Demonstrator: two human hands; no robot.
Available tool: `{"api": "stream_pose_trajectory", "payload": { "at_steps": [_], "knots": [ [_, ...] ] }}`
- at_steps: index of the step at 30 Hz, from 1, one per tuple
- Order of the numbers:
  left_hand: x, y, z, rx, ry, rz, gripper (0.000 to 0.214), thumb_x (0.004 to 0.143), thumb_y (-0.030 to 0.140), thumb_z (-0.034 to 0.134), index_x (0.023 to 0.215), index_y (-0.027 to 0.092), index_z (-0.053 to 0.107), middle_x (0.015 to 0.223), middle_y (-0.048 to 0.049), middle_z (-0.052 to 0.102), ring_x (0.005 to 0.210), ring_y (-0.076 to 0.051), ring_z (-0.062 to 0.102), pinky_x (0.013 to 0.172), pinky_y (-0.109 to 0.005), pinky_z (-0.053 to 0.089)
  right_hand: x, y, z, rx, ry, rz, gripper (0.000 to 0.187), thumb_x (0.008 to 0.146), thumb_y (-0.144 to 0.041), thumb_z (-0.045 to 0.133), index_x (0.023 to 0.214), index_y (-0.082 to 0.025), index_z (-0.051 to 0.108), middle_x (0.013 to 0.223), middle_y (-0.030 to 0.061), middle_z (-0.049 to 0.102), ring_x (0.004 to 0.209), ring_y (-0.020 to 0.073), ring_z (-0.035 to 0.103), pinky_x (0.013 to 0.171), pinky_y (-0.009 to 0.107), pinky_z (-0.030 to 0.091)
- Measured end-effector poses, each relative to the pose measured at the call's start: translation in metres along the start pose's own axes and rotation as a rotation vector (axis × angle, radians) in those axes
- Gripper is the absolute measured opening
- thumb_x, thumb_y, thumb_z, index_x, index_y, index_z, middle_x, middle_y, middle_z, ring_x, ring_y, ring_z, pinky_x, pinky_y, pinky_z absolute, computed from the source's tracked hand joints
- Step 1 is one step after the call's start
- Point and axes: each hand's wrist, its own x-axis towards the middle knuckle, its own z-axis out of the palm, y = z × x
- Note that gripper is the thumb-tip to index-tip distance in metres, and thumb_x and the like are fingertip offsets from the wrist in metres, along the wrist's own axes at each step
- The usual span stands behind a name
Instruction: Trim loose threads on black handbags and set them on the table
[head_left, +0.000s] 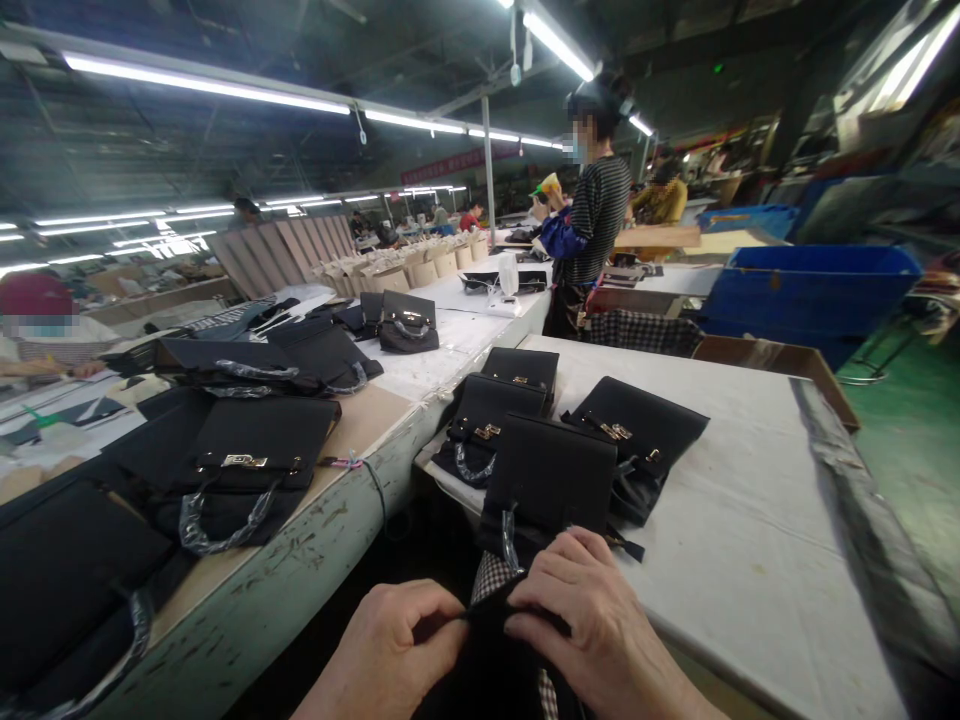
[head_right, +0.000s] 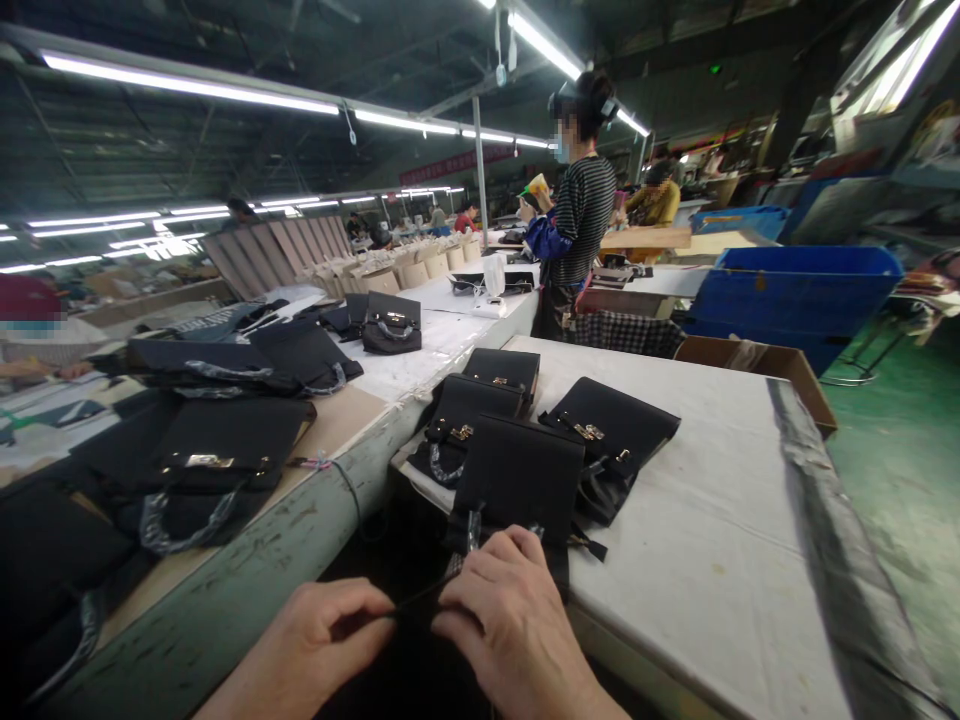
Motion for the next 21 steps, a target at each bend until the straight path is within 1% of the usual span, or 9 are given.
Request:
{"api": "stream_pose_trajectory", "payload": {
  "at_steps": [4, 8, 11, 17, 21],
  "knots": [
    [0.001, -0.001, 0.000, 0.019, 0.000, 0.011, 0.020, 0.085, 0.023, 0.059, 0.073, 0.020, 0.075, 0.070, 0.0021, 0.070, 0.067, -0.014, 0.062, 0.062, -0.022, 0.041, 0.001, 0.006, 0.000, 0.077, -0.002, 0.018, 0.016, 0.080, -0.016, 0.080, 0.072, -0.023, 0.068, 0.074, -0.0045, 0.066, 0.080, 0.0164, 0.056, 0.085, 0.037, 0.036],
    [0.002, -0.004, 0.003, 0.031, 0.004, 0.026, 0.020, 0.086, 0.024, 0.059, 0.073, 0.020, 0.074, 0.069, 0.0024, 0.068, 0.066, -0.014, 0.061, 0.062, -0.022, 0.040, 0.003, 0.010, -0.002, 0.117, -0.082, 0.049, 0.015, 0.087, -0.011, 0.071, 0.079, -0.024, 0.067, 0.083, -0.0044, 0.066, 0.085, 0.0169, 0.055, 0.083, 0.035, 0.037],
    [0.003, -0.006, 0.003, 0.056, -0.016, 0.057, 0.020, 0.086, 0.022, 0.059, 0.072, 0.019, 0.073, 0.069, 0.0022, 0.066, 0.066, -0.013, 0.060, 0.061, -0.022, 0.039, 0.006, 0.009, -0.002, 0.082, -0.106, 0.069, 0.014, 0.090, -0.013, 0.067, 0.081, -0.024, 0.065, 0.085, -0.0033, 0.065, 0.085, 0.0180, 0.054, 0.081, 0.035, 0.037],
    [0.005, -0.007, 0.001, 0.039, -0.045, 0.110, 0.018, 0.085, 0.018, 0.060, 0.075, 0.019, 0.073, 0.071, 0.0032, 0.067, 0.068, -0.012, 0.061, 0.063, -0.021, 0.039, 0.006, 0.005, 0.003, -0.033, -0.045, 0.021, 0.014, 0.091, -0.014, 0.064, 0.080, -0.021, 0.064, 0.084, 0.0004, 0.064, 0.082, 0.0203, 0.053, 0.083, 0.040, 0.038],
    [0.004, -0.002, 0.001, 0.022, -0.062, 0.106, 0.017, 0.085, 0.015, 0.060, 0.077, 0.020, 0.075, 0.075, 0.0029, 0.070, 0.071, -0.013, 0.063, 0.065, -0.020, 0.041, 0.003, 0.006, 0.008, -0.051, 0.022, -0.016, 0.015, 0.089, -0.011, 0.064, 0.078, -0.020, 0.064, 0.080, -0.0002, 0.062, 0.080, 0.0189, 0.056, 0.094, 0.044, 0.036]
  ]
}}
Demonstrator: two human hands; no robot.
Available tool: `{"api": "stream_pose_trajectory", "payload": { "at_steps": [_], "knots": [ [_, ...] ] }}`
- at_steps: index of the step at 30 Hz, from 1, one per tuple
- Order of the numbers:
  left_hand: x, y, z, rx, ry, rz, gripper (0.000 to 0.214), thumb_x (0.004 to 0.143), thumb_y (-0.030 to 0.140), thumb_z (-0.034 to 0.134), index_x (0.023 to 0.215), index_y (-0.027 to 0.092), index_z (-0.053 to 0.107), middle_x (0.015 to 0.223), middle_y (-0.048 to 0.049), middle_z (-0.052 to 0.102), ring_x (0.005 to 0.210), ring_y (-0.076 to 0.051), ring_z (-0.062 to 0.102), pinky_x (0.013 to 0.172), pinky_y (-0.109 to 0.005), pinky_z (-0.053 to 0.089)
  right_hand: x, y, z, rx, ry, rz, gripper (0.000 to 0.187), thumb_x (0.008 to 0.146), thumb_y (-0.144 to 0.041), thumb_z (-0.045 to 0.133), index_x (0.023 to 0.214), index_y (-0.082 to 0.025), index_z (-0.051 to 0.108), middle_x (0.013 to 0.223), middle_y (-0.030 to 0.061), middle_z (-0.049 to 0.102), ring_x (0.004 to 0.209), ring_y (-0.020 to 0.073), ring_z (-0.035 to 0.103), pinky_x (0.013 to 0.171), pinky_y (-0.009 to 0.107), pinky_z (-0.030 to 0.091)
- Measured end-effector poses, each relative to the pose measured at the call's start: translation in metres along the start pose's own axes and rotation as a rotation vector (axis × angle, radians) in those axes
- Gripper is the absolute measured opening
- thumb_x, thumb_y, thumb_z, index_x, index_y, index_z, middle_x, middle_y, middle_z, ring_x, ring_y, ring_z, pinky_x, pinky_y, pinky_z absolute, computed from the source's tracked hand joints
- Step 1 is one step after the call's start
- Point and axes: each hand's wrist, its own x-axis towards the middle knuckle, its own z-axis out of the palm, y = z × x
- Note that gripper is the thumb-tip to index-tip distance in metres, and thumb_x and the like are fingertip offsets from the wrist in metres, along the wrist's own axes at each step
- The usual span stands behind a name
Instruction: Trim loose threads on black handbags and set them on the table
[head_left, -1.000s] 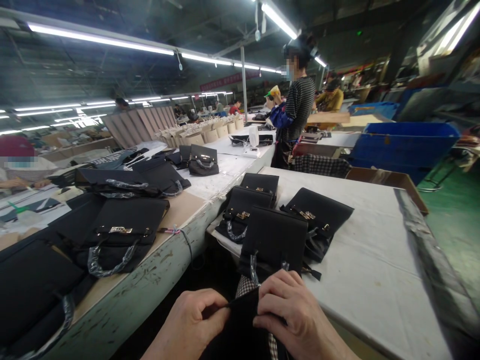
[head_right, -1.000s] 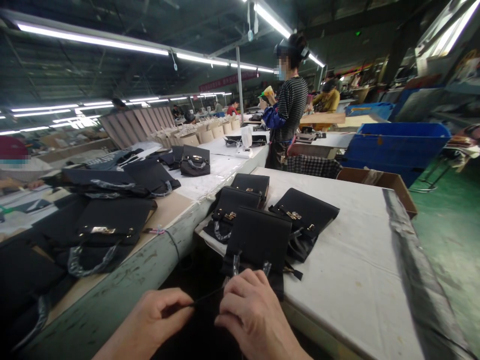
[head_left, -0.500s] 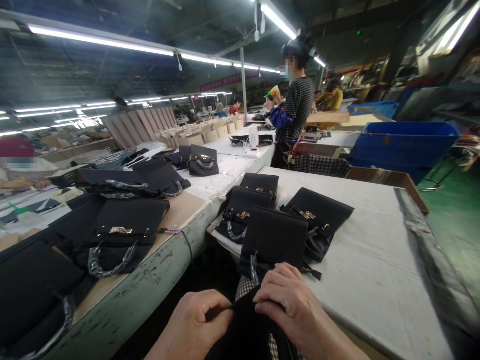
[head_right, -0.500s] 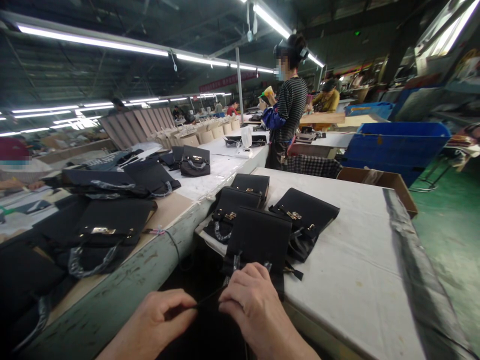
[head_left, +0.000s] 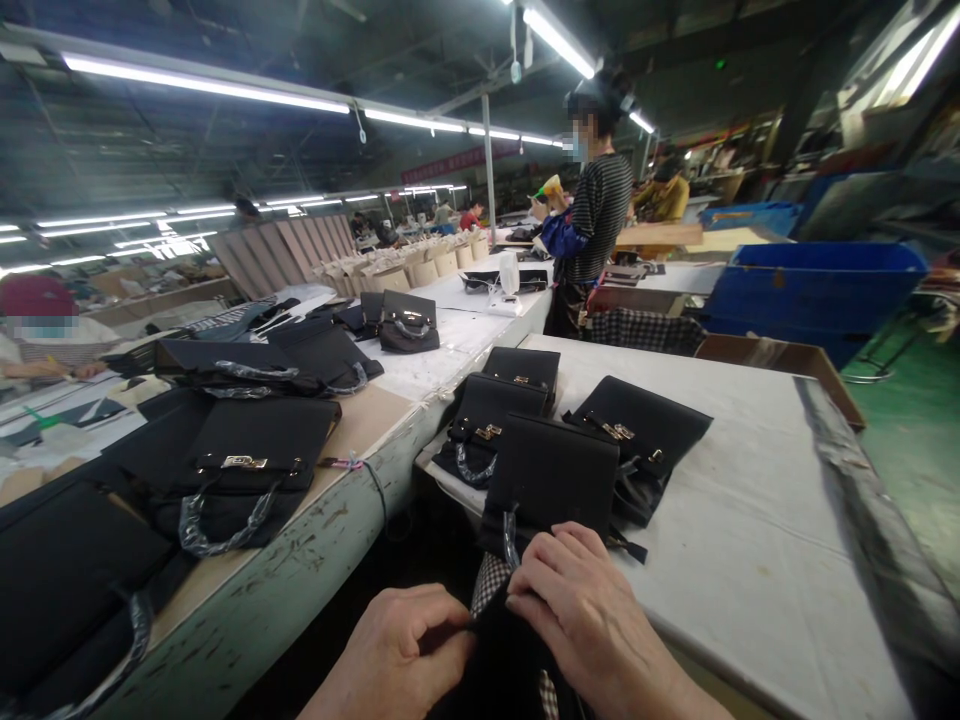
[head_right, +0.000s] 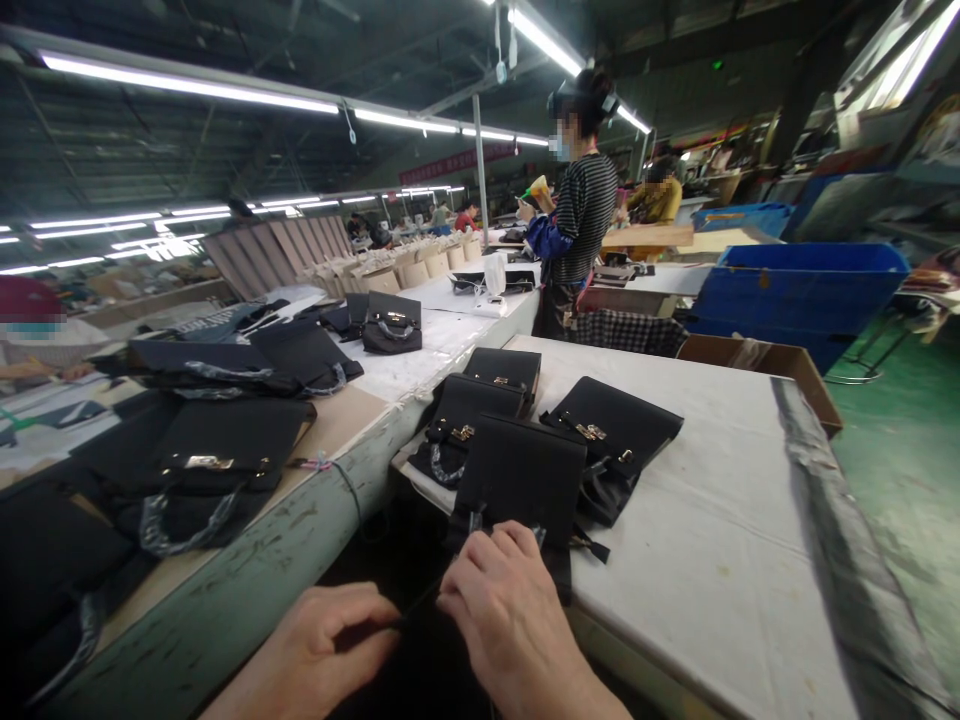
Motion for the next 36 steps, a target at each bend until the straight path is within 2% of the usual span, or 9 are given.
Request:
{"api": "stream_pose_trajectory", "payload": {
  "at_steps": [5, 9, 16, 21, 25, 27, 29, 33, 36],
  "knots": [
    [-0.001, 0.004, 0.000, -0.013, 0.021, -0.013, 0.018, 0.082, 0.011, 0.061, 0.077, 0.020, 0.075, 0.075, 0.0040, 0.071, 0.071, -0.012, 0.064, 0.066, -0.019, 0.041, -0.002, 0.000, 0.005, 0.031, 0.088, -0.039, 0.017, 0.087, -0.006, 0.064, 0.077, -0.020, 0.063, 0.078, -0.0014, 0.062, 0.077, 0.0163, 0.059, 0.102, 0.041, 0.035],
    [-0.002, 0.003, 0.000, -0.043, 0.002, -0.024, 0.018, 0.083, 0.012, 0.060, 0.080, 0.020, 0.077, 0.079, 0.0028, 0.072, 0.075, -0.013, 0.065, 0.067, -0.020, 0.042, -0.002, 0.002, 0.005, 0.055, 0.100, -0.055, 0.017, 0.086, -0.008, 0.065, 0.075, -0.020, 0.064, 0.075, -0.0022, 0.063, 0.075, 0.0152, 0.061, 0.103, 0.041, 0.037],
    [-0.003, -0.001, 0.003, -0.078, 0.039, -0.031, 0.016, 0.084, 0.018, 0.061, 0.079, 0.021, 0.076, 0.075, 0.0032, 0.071, 0.070, -0.013, 0.062, 0.064, -0.021, 0.041, -0.003, 0.007, 0.002, 0.133, 0.110, -0.038, 0.016, 0.082, -0.008, 0.071, 0.074, -0.022, 0.066, 0.073, -0.0050, 0.063, 0.070, 0.0126, 0.060, 0.101, 0.043, 0.036],
    [0.000, -0.001, -0.001, -0.096, -0.029, -0.008, 0.017, 0.086, 0.021, 0.061, 0.076, 0.020, 0.075, 0.073, 0.0033, 0.067, 0.069, -0.012, 0.060, 0.062, -0.020, 0.039, 0.000, 0.007, 0.000, 0.217, 0.044, 0.135, 0.016, 0.077, -0.006, 0.070, 0.073, -0.021, 0.065, 0.085, 0.0003, 0.062, 0.083, 0.0180, 0.060, 0.079, 0.033, 0.046],
    [0.000, -0.001, -0.003, -0.086, -0.004, -0.009, 0.018, 0.085, 0.020, 0.062, 0.071, 0.018, 0.072, 0.067, 0.0039, 0.061, 0.065, -0.011, 0.055, 0.061, -0.020, 0.036, 0.003, 0.011, -0.001, 0.399, -0.022, 0.234, 0.013, 0.076, -0.010, 0.071, 0.071, -0.021, 0.066, 0.109, 0.0026, 0.066, 0.103, 0.0206, 0.062, 0.091, 0.032, 0.045],
    [0.000, -0.002, -0.003, -0.103, -0.014, -0.018, 0.018, 0.085, 0.020, 0.062, 0.071, 0.017, 0.072, 0.068, 0.0037, 0.060, 0.066, -0.011, 0.055, 0.062, -0.020, 0.037, 0.004, 0.013, 0.000, 0.504, -0.088, 0.282, 0.011, 0.079, -0.013, 0.069, 0.072, -0.020, 0.065, 0.104, 0.0011, 0.071, 0.097, 0.0188, 0.066, 0.088, 0.029, 0.047],
    [0.000, -0.005, -0.004, -0.150, -0.017, -0.061, 0.018, 0.085, 0.022, 0.061, 0.071, 0.016, 0.072, 0.069, 0.0033, 0.060, 0.066, -0.011, 0.055, 0.062, -0.020, 0.037, 0.005, 0.014, 0.003, 0.562, -0.134, 0.328, 0.009, 0.081, -0.016, 0.067, 0.074, -0.021, 0.064, 0.087, -0.0014, 0.073, 0.083, 0.0163, 0.067, 0.077, 0.026, 0.048],
    [0.000, -0.013, -0.004, -0.283, -0.043, -0.199, 0.017, 0.085, 0.028, 0.062, 0.078, 0.015, 0.071, 0.067, 0.0029, 0.060, 0.061, -0.011, 0.051, 0.056, -0.021, 0.036, 0.008, 0.013, 0.010, 0.577, -0.089, 0.393, 0.014, 0.077, -0.017, 0.069, 0.081, -0.022, 0.056, 0.080, -0.0041, 0.071, 0.075, 0.0153, 0.065, 0.069, 0.025, 0.047],
    [0.004, -0.016, -0.004, -0.254, -0.035, -0.183, 0.015, 0.085, 0.029, 0.063, 0.084, 0.017, 0.073, 0.072, 0.0026, 0.064, 0.065, -0.012, 0.055, 0.058, -0.021, 0.038, 0.011, 0.009, 0.014, 0.559, -0.064, 0.418, 0.018, 0.075, -0.015, 0.067, 0.080, -0.022, 0.050, 0.078, -0.0048, 0.069, 0.072, 0.0145, 0.063, 0.066, 0.025, 0.045]
  ]
}}
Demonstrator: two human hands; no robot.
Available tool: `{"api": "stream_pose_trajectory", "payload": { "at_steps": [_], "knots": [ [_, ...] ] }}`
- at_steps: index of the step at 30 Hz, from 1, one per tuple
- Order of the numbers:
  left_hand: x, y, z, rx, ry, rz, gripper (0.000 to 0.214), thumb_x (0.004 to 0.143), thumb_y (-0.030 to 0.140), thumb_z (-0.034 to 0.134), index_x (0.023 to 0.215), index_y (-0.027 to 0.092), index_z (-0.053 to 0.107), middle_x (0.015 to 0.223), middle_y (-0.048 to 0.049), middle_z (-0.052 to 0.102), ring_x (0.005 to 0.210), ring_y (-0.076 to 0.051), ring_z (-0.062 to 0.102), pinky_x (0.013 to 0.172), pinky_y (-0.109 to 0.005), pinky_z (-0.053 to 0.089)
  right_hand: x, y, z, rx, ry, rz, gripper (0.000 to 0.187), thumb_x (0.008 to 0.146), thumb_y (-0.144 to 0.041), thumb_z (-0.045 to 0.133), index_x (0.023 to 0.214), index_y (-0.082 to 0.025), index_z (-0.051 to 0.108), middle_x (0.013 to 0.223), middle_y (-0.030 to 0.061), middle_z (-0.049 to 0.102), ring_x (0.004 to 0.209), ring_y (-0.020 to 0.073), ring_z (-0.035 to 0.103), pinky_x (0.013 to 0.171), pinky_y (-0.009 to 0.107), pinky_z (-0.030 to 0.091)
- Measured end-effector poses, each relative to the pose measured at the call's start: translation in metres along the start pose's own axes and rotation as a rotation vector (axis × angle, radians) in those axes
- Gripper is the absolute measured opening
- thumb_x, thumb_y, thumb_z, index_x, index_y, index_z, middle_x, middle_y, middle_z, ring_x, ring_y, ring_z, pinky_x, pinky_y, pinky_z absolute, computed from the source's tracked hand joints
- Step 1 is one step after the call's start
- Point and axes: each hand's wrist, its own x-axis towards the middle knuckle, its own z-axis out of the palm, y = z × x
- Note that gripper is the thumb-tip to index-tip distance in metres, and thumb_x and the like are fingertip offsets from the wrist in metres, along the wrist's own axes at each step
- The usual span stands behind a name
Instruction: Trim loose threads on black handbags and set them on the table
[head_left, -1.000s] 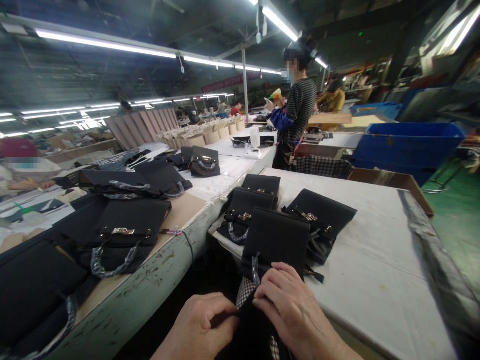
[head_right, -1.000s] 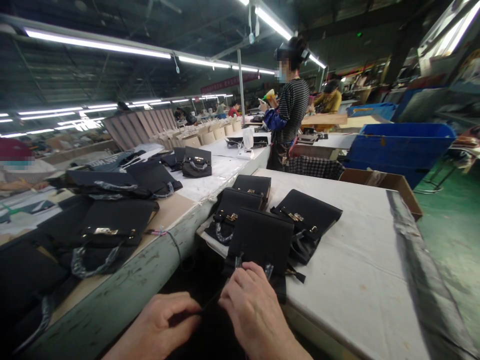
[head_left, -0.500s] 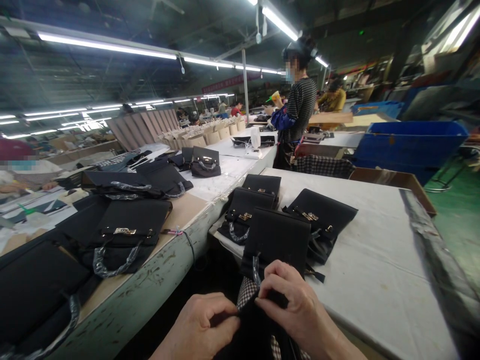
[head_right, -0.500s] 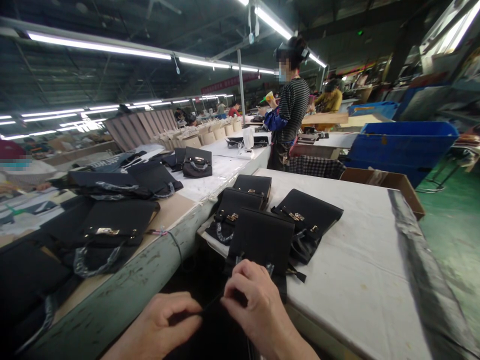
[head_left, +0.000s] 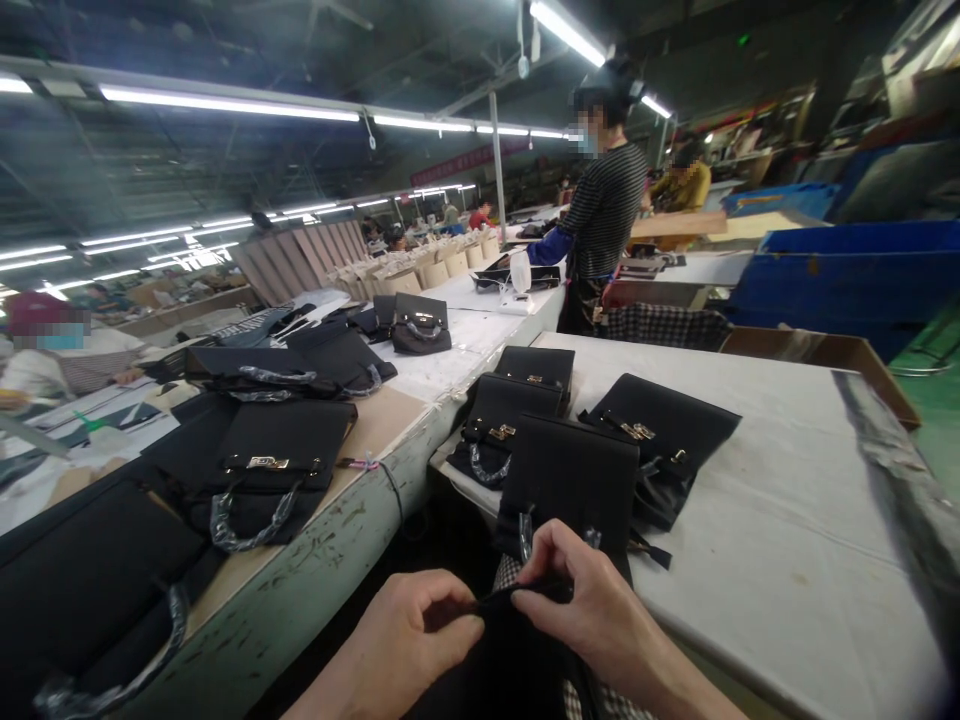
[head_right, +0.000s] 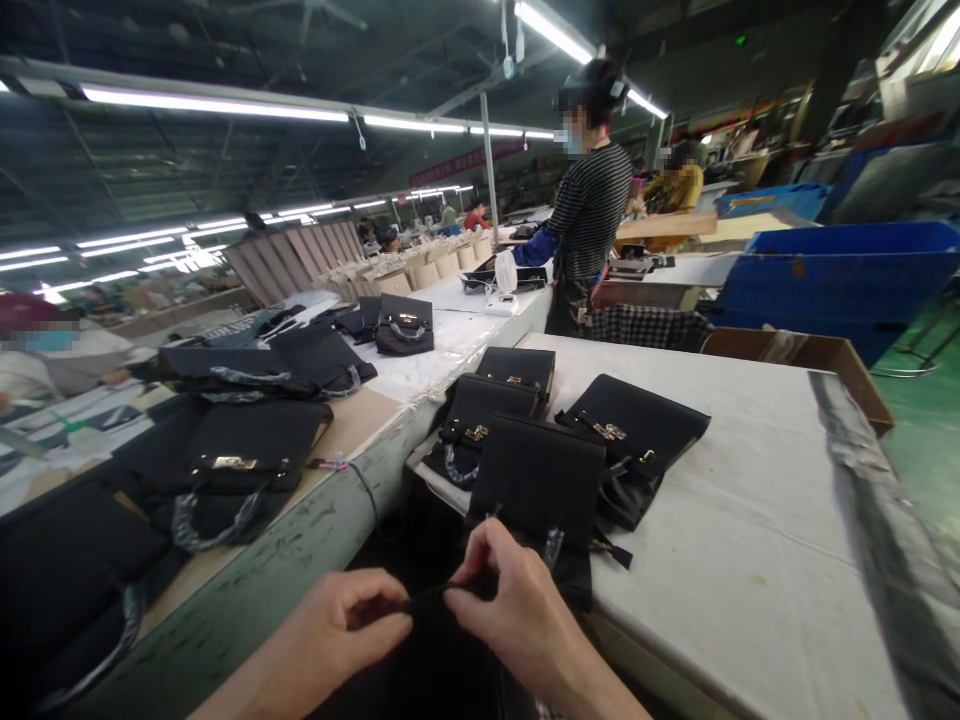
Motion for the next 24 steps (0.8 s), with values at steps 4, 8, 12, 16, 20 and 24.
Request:
{"api": "stream_pose_trajectory", "payload": {
  "at_steps": [4, 8, 12, 16, 20, 24],
  "knots": [
    [0.006, 0.005, 0.000, 0.139, 0.060, 0.120, 0.014, 0.086, 0.028, 0.064, 0.084, 0.023, 0.077, 0.078, 0.0032, 0.065, 0.070, -0.012, 0.058, 0.062, -0.021, 0.039, 0.001, 0.000, 0.004, -0.049, 0.016, 0.007, 0.015, 0.074, -0.016, 0.064, 0.080, -0.022, 0.052, 0.074, -0.0049, 0.066, 0.068, 0.0142, 0.060, 0.062, 0.025, 0.043],
    [0.009, 0.010, 0.002, 0.186, 0.068, 0.135, 0.017, 0.088, 0.029, 0.062, 0.085, 0.026, 0.078, 0.079, 0.0029, 0.066, 0.071, -0.012, 0.059, 0.063, -0.022, 0.039, 0.001, 0.002, 0.005, -0.039, 0.016, -0.015, 0.013, 0.076, -0.018, 0.064, 0.082, -0.022, 0.054, 0.077, -0.0042, 0.066, 0.072, 0.0148, 0.061, 0.066, 0.026, 0.044],
    [0.012, 0.014, 0.004, 0.250, 0.078, 0.158, 0.016, 0.087, 0.025, 0.061, 0.082, 0.023, 0.076, 0.082, 0.0024, 0.067, 0.074, -0.014, 0.061, 0.065, -0.023, 0.040, 0.000, 0.001, 0.003, -0.051, 0.013, -0.038, 0.011, 0.076, -0.018, 0.063, 0.084, -0.022, 0.056, 0.079, -0.0033, 0.067, 0.073, 0.0150, 0.061, 0.067, 0.026, 0.044],
    [0.017, 0.022, 0.008, 0.352, 0.050, 0.182, 0.018, 0.086, 0.019, 0.056, 0.083, 0.023, 0.073, 0.077, 0.0029, 0.068, 0.070, -0.014, 0.060, 0.063, -0.024, 0.037, -0.001, 0.001, 0.000, -0.024, -0.009, -0.027, 0.009, 0.078, -0.019, 0.061, 0.086, -0.021, 0.058, 0.080, -0.0025, 0.069, 0.074, 0.0156, 0.063, 0.068, 0.027, 0.045],
    [0.025, 0.027, 0.012, 0.470, 0.050, 0.235, 0.016, 0.083, 0.017, 0.057, 0.077, 0.022, 0.071, 0.073, 0.0030, 0.067, 0.067, -0.014, 0.059, 0.062, -0.025, 0.035, -0.004, 0.003, -0.004, -0.007, 0.003, -0.002, 0.008, 0.078, -0.019, 0.061, 0.086, -0.022, 0.058, 0.080, -0.0024, 0.070, 0.073, 0.0158, 0.063, 0.068, 0.026, 0.045],
    [0.030, 0.027, 0.015, 0.409, 0.040, 0.219, 0.016, 0.084, 0.020, 0.058, 0.071, 0.019, 0.068, 0.070, 0.0028, 0.064, 0.065, -0.013, 0.057, 0.061, -0.024, 0.034, -0.008, 0.009, -0.005, 0.016, 0.036, 0.003, 0.007, 0.079, -0.019, 0.062, 0.085, -0.021, 0.058, 0.079, -0.0025, 0.069, 0.072, 0.0155, 0.062, 0.067, 0.026, 0.044]
  ]
}}
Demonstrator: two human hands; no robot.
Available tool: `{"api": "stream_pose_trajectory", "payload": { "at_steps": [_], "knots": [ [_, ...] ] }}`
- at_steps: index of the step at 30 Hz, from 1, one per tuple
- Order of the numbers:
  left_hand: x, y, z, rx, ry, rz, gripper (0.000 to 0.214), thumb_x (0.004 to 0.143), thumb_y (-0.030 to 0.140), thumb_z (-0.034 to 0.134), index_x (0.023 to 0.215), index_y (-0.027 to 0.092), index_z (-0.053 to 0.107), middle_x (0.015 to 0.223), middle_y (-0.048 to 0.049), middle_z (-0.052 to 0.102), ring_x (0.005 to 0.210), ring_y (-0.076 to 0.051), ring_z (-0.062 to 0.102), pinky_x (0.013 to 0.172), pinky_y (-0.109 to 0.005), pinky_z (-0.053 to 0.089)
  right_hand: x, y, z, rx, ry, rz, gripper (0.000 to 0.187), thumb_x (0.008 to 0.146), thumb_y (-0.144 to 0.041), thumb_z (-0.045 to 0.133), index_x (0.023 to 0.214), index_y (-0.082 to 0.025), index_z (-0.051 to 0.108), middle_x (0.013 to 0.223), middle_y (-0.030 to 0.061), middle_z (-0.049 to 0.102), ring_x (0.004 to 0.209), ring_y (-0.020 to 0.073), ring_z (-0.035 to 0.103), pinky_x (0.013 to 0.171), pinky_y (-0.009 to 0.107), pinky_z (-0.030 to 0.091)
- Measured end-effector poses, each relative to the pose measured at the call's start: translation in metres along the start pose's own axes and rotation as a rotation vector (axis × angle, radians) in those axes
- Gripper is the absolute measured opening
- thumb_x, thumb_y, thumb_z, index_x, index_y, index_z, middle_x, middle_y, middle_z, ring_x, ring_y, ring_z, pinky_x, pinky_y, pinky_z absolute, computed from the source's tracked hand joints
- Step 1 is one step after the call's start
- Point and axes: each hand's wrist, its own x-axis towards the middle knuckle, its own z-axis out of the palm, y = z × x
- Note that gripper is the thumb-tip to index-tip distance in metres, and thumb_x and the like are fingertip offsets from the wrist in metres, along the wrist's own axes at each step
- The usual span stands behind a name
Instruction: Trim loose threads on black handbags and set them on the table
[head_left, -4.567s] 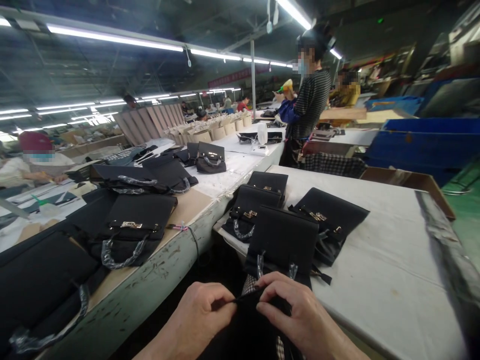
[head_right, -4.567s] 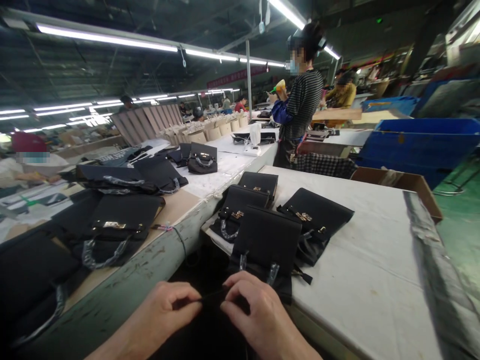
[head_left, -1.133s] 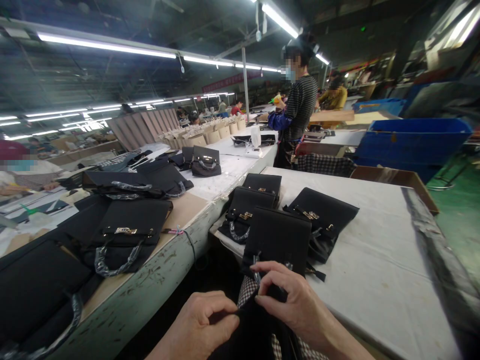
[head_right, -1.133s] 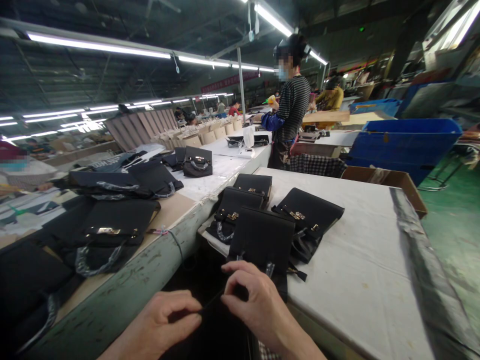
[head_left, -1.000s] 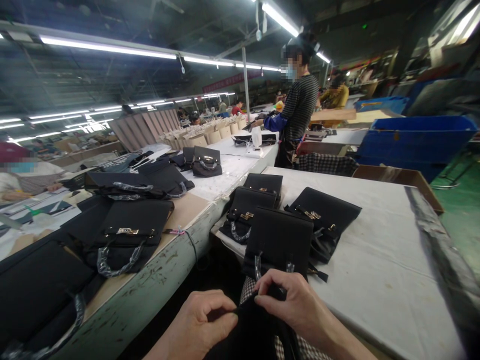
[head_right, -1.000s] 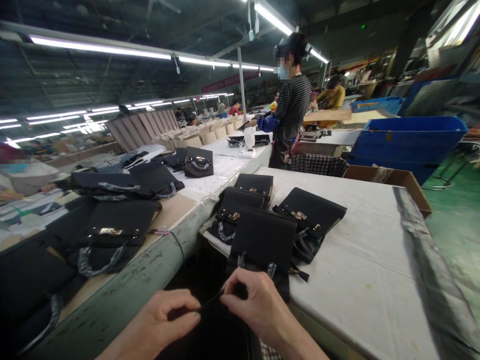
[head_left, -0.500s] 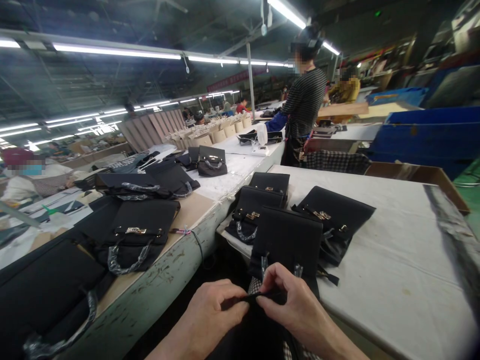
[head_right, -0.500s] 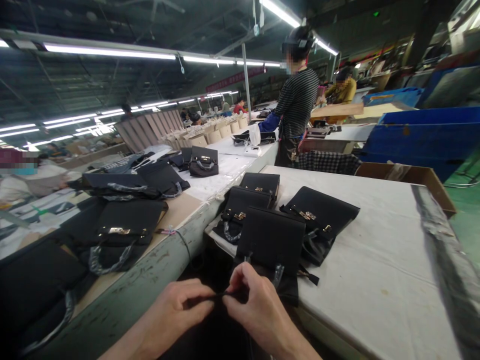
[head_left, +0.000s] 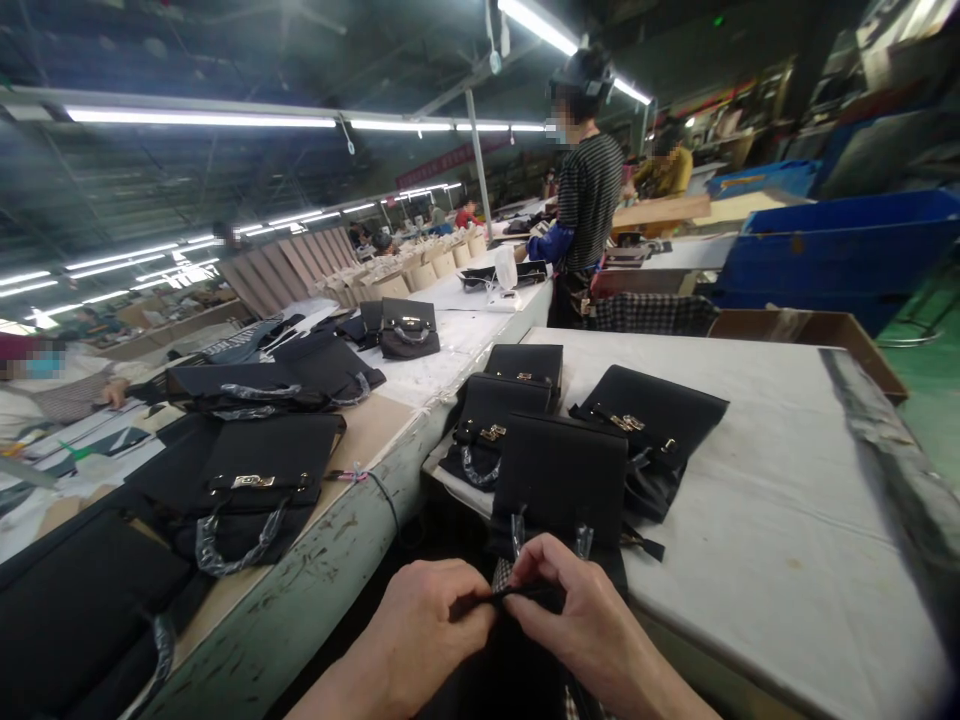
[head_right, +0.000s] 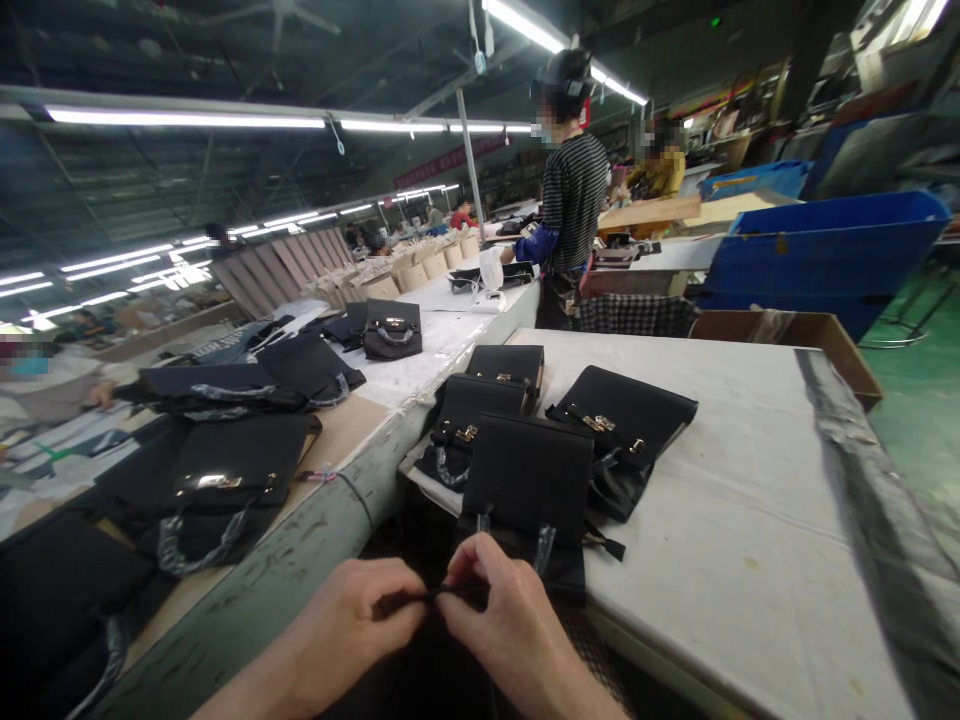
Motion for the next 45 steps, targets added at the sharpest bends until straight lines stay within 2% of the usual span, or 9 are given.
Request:
{"api": "stream_pose_trajectory", "payload": {
  "at_steps": [4, 10, 17, 22, 28, 30, 36, 41, 45],
  "knots": [
    [0.002, 0.000, 0.002, -0.155, -0.030, -0.067, 0.015, 0.084, 0.023, 0.059, 0.071, 0.018, 0.067, 0.069, 0.0038, 0.060, 0.065, -0.012, 0.054, 0.059, -0.023, 0.034, 0.000, 0.008, -0.003, 0.098, -0.015, 0.017, 0.008, 0.079, -0.018, 0.064, 0.084, -0.020, 0.058, 0.077, -0.0034, 0.068, 0.070, 0.0142, 0.061, 0.065, 0.025, 0.044],
    [0.007, -0.005, 0.000, -0.363, -0.161, -0.012, 0.016, 0.083, 0.020, 0.059, 0.073, 0.015, 0.070, 0.072, 0.0039, 0.055, 0.070, -0.012, 0.051, 0.064, -0.022, 0.036, 0.008, 0.010, -0.017, 0.372, -0.168, 0.154, 0.016, 0.074, -0.021, 0.074, 0.081, -0.017, 0.060, 0.076, -0.0014, 0.071, 0.070, 0.0139, 0.062, 0.064, 0.023, 0.045],
    [0.012, -0.017, 0.001, -0.626, -0.314, -0.113, 0.012, 0.079, 0.020, 0.062, 0.079, 0.013, 0.072, 0.068, 0.0048, 0.052, 0.067, -0.011, 0.043, 0.062, -0.023, 0.032, 0.012, 0.006, -0.026, 0.397, -0.260, 0.196, 0.013, 0.072, -0.018, 0.072, 0.080, -0.016, 0.063, 0.070, -0.0033, 0.067, 0.062, 0.0103, 0.056, 0.058, 0.021, 0.039],
    [0.011, -0.017, 0.005, -0.649, -0.258, -0.190, 0.011, 0.078, 0.022, 0.064, 0.078, 0.013, 0.069, 0.064, 0.0052, 0.053, 0.061, -0.010, 0.041, 0.058, -0.023, 0.030, 0.011, 0.007, -0.022, 0.337, -0.234, 0.156, 0.009, 0.076, -0.019, 0.068, 0.083, -0.017, 0.062, 0.072, -0.0039, 0.066, 0.066, 0.0119, 0.057, 0.060, 0.022, 0.040],
    [-0.001, -0.010, 0.011, -0.531, -0.144, -0.218, 0.020, 0.081, 0.033, 0.066, 0.075, 0.014, 0.066, 0.064, 0.0044, 0.055, 0.060, -0.010, 0.044, 0.055, -0.022, 0.032, 0.003, -0.007, -0.022, -0.070, -0.199, 0.036, 0.024, 0.071, -0.025, 0.079, 0.094, -0.024, 0.070, 0.086, -0.0039, 0.071, 0.081, 0.0180, 0.062, 0.070, 0.026, 0.043],
    [-0.005, -0.006, 0.011, -0.456, -0.105, -0.192, 0.018, 0.081, 0.030, 0.064, 0.074, 0.014, 0.067, 0.065, 0.0034, 0.058, 0.061, -0.011, 0.047, 0.055, -0.022, 0.034, 0.000, -0.011, -0.019, -0.147, -0.170, 0.002, 0.018, 0.075, -0.022, 0.076, 0.092, -0.025, 0.073, 0.085, -0.0037, 0.072, 0.081, 0.0182, 0.065, 0.073, 0.027, 0.044],
    [-0.011, 0.001, 0.006, -0.262, -0.068, -0.144, 0.014, 0.079, 0.024, 0.061, 0.072, 0.015, 0.070, 0.062, 0.0022, 0.061, 0.058, -0.011, 0.051, 0.053, -0.021, 0.034, -0.005, -0.007, -0.005, -0.065, -0.112, -0.078, 0.024, 0.075, -0.011, 0.065, 0.088, -0.025, 0.079, 0.081, -0.0035, 0.075, 0.076, 0.0159, 0.069, 0.071, 0.023, 0.048],
    [-0.013, -0.001, 0.008, -0.339, -0.053, -0.147, 0.019, 0.082, 0.028, 0.061, 0.073, 0.015, 0.071, 0.064, 0.0018, 0.063, 0.059, -0.011, 0.051, 0.053, -0.020, 0.036, -0.004, -0.002, -0.005, 0.070, -0.140, -0.003, 0.022, 0.081, -0.017, 0.061, 0.089, -0.024, 0.081, 0.081, -0.0015, 0.076, 0.076, 0.0176, 0.069, 0.067, 0.023, 0.049],
    [-0.013, -0.005, 0.010, -0.405, -0.060, -0.195, 0.021, 0.082, 0.032, 0.064, 0.073, 0.014, 0.070, 0.063, 0.0023, 0.062, 0.059, -0.011, 0.050, 0.054, -0.020, 0.036, -0.003, -0.003, -0.009, 0.043, -0.154, 0.051, 0.021, 0.083, -0.021, 0.060, 0.089, -0.023, 0.081, 0.074, -0.0022, 0.075, 0.068, 0.0163, 0.065, 0.061, 0.023, 0.045]
  ]
}}
